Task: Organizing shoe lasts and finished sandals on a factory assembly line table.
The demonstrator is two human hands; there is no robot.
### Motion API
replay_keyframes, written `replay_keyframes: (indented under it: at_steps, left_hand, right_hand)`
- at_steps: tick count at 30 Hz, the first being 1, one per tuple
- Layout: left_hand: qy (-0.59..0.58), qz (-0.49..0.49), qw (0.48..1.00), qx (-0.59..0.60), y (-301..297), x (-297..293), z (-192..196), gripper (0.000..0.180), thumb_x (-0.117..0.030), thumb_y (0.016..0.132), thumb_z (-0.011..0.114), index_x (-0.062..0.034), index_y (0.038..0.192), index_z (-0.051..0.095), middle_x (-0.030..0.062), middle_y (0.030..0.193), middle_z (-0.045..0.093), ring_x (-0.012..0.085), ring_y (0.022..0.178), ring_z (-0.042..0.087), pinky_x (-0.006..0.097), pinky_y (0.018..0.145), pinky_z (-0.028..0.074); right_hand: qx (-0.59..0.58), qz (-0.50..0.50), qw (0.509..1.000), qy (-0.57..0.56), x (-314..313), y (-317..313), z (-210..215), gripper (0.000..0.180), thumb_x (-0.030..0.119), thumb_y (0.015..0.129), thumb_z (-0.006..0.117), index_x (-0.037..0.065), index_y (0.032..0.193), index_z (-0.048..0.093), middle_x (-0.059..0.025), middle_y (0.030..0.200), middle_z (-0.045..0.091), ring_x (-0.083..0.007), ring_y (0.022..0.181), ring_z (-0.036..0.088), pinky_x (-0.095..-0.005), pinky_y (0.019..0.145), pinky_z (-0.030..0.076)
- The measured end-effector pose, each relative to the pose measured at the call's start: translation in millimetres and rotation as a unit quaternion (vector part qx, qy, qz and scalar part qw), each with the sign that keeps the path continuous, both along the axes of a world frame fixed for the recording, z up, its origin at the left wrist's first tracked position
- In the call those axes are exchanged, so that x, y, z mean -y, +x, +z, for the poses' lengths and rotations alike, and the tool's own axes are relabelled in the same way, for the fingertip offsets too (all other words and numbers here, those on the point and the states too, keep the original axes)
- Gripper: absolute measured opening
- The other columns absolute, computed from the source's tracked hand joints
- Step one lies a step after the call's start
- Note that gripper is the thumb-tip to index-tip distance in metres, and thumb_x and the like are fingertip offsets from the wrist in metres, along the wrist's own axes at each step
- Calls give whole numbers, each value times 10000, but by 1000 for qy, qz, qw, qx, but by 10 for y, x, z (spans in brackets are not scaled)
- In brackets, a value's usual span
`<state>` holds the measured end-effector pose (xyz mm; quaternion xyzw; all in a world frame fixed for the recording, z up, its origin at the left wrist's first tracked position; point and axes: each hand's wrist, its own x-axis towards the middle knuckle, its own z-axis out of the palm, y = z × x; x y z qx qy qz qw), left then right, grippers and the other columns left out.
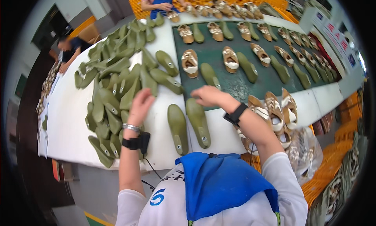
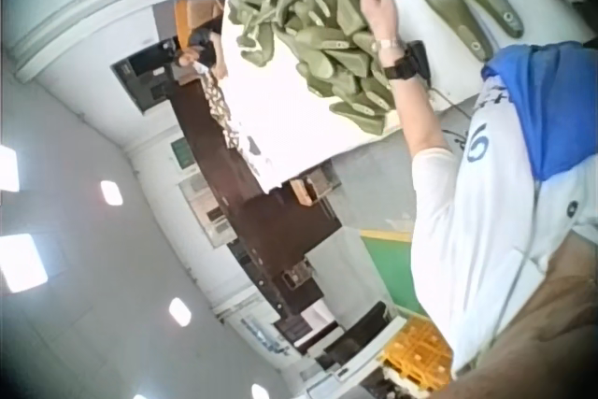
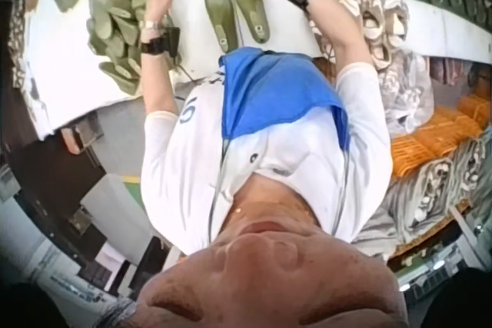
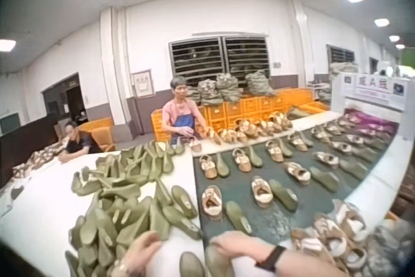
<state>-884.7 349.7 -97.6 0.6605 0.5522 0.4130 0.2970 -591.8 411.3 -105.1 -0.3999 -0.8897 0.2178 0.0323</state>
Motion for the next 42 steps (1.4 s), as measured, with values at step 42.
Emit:
replay_keyframes:
  at_steps: [42]
  left_hand:
    - [-10,-573,682,-455,3100,613,-690,619,-399,740,659,-244,1292,424,116,1385,306,321,1229,377,464,878,445]
  right_hand:
    - [-261,-550,793,-4,2419,2225,-744,347,215,723,572,100,1050,558,-127,1087,552,-299,1030,528,-365,882,423]
